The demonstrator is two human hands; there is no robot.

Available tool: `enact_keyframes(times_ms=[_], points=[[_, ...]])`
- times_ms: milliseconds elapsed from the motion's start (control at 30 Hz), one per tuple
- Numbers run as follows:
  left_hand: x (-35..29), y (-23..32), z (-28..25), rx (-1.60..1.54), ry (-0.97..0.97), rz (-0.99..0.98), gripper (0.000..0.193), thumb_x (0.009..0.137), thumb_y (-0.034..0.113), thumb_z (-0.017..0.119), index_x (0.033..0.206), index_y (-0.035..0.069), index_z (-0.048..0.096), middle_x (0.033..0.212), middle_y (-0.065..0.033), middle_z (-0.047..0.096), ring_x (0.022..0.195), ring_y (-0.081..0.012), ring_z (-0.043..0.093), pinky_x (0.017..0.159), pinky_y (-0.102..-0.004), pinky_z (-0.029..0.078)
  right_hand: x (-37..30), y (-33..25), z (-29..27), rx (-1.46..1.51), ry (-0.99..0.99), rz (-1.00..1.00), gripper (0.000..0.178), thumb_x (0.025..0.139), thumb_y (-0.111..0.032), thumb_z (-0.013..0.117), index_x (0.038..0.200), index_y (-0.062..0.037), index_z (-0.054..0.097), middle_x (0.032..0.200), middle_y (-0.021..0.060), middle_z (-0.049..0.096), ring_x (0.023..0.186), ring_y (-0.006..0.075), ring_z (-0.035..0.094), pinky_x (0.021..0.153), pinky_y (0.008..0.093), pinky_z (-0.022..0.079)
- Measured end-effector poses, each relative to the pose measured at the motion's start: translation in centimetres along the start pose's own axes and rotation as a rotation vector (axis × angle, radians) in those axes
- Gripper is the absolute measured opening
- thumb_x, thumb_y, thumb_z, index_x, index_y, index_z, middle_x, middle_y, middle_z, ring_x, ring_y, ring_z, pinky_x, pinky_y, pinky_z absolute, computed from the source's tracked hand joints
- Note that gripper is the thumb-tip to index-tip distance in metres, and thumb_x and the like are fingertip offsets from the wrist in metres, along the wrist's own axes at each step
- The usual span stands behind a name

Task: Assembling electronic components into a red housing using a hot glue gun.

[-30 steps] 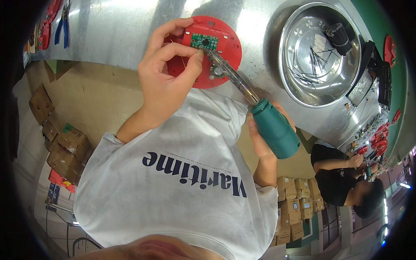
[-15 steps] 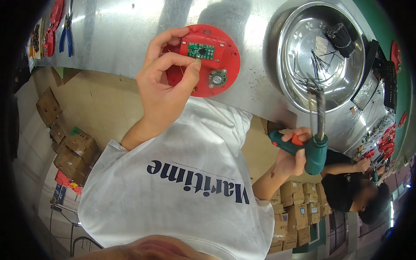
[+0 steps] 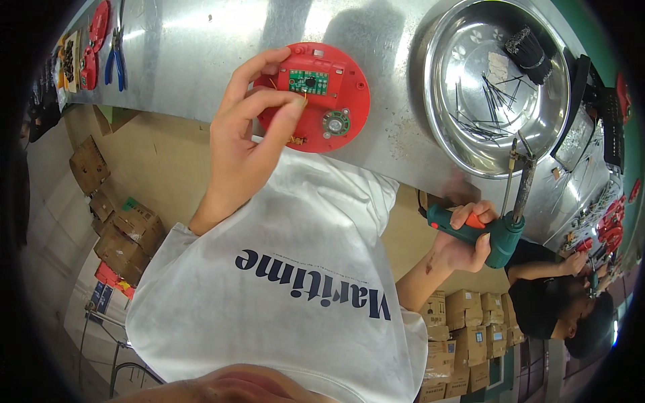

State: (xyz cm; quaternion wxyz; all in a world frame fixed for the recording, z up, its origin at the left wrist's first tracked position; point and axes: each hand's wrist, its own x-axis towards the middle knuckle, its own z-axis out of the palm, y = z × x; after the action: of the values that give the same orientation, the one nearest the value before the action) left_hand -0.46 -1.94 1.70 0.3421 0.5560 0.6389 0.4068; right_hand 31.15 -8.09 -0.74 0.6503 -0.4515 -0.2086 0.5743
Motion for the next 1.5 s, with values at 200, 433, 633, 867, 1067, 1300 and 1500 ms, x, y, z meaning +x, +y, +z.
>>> enact_keyframes(times_ms=[200, 433, 633, 867, 1067, 1300, 1500], points=[[2.0, 0.9, -2.9, 0.065, -0.286, 0.057, 0.030, 0.080, -0.001, 0.065, 0.110, 0.001, 0.061, 0.123, -0.0150, 0.053, 0.107, -0.0240, 0.053, 0.090, -0.0318, 0.044, -0.3, -0.2, -0.4, 0.066, 0.015, -0.038, 0.031, 0.080, -0.022, 0.055, 0.099, 0.0027, 0.049, 0.098, 0.0157, 0.049, 0.061, 0.0207, 0.050, 0.057, 0.0310, 0.039], [8.6, 1.7, -3.9, 0.376, -0.602, 0.228, 0.046, 0.077, 0.006, 0.070, 0.121, 0.006, 0.057, 0.116, -0.0125, 0.054, 0.101, -0.0308, 0.056, 0.086, -0.0338, 0.047, -0.2, 1.0, 0.0, 0.176, 0.095, -0.016, 0.031, 0.081, -0.022, 0.054, 0.099, 0.0033, 0.053, 0.101, 0.0177, 0.053, 0.062, 0.0232, 0.050, 0.058, 0.0325, 0.041], [13.1, 1.8, -0.7, 0.696, 0.161, 0.727, 0.036, 0.078, 0.006, 0.067, 0.113, 0.005, 0.060, 0.112, -0.0118, 0.058, 0.098, -0.0313, 0.056, 0.086, -0.0406, 0.045, -1.0, -3.0, -0.3, -0.171, 0.418, -0.249, 0.032, 0.087, -0.024, 0.051, 0.101, 0.0040, 0.055, 0.091, 0.0129, 0.055, 0.062, 0.0163, 0.046, 0.059, 0.0286, 0.038], [9.8, 5.8, 7.2, 0.341, -0.326, 0.794, 0.017, 0.078, 0.012, 0.067, 0.094, 0.006, 0.065, 0.099, -0.0079, 0.061, 0.096, -0.0263, 0.056, 0.082, -0.0395, 0.045, 2.6, -4.7, 0.2, -0.468, 0.647, -0.396, 0.023, 0.088, -0.015, 0.050, 0.088, 0.0042, 0.062, 0.082, 0.0078, 0.056, 0.065, 0.0144, 0.050, 0.059, 0.0260, 0.040], [11.0, 5.6, 12.7, 0.498, -0.401, 0.751, 0.006, 0.074, 0.011, 0.064, 0.071, 0.006, 0.063, 0.078, -0.0101, 0.064, 0.078, -0.0266, 0.063, 0.063, -0.0397, 0.050, 0.5, -3.2, 1.2, -0.181, 0.468, -0.394, 0.021, 0.090, -0.016, 0.050, 0.097, 0.0024, 0.057, 0.096, 0.0119, 0.057, 0.063, 0.0165, 0.051, 0.059, 0.0284, 0.041], [11.6, 5.9, 15.8, 0.616, -0.379, 0.895, 0.008, 0.063, -0.002, 0.065, 0.067, 0.004, 0.062, 0.070, -0.0130, 0.063, 0.070, -0.0283, 0.065, 0.057, -0.0380, 0.052, 0.3, -0.1, 0.9, 0.119, 0.308, -0.185, 0.020, 0.090, -0.019, 0.050, 0.097, -0.0009, 0.056, 0.098, 0.0122, 0.056, 0.062, 0.0173, 0.051, 0.059, 0.0296, 0.041], [12.3, 5.6, 14.6, 0.608, -0.426, 0.905, 0.012, 0.065, -0.002, 0.063, 0.077, 0.001, 0.059, 0.072, -0.0141, 0.063, 0.070, -0.0293, 0.064, 0.057, -0.0388, 0.052, 0.3, 0.0, 1.1, 0.063, 0.314, -0.168, 0.020, 0.090, -0.020, 0.050, 0.095, -0.0016, 0.056, 0.098, 0.0120, 0.055, 0.062, 0.0170, 0.051, 0.059, 0.0295, 0.040]])
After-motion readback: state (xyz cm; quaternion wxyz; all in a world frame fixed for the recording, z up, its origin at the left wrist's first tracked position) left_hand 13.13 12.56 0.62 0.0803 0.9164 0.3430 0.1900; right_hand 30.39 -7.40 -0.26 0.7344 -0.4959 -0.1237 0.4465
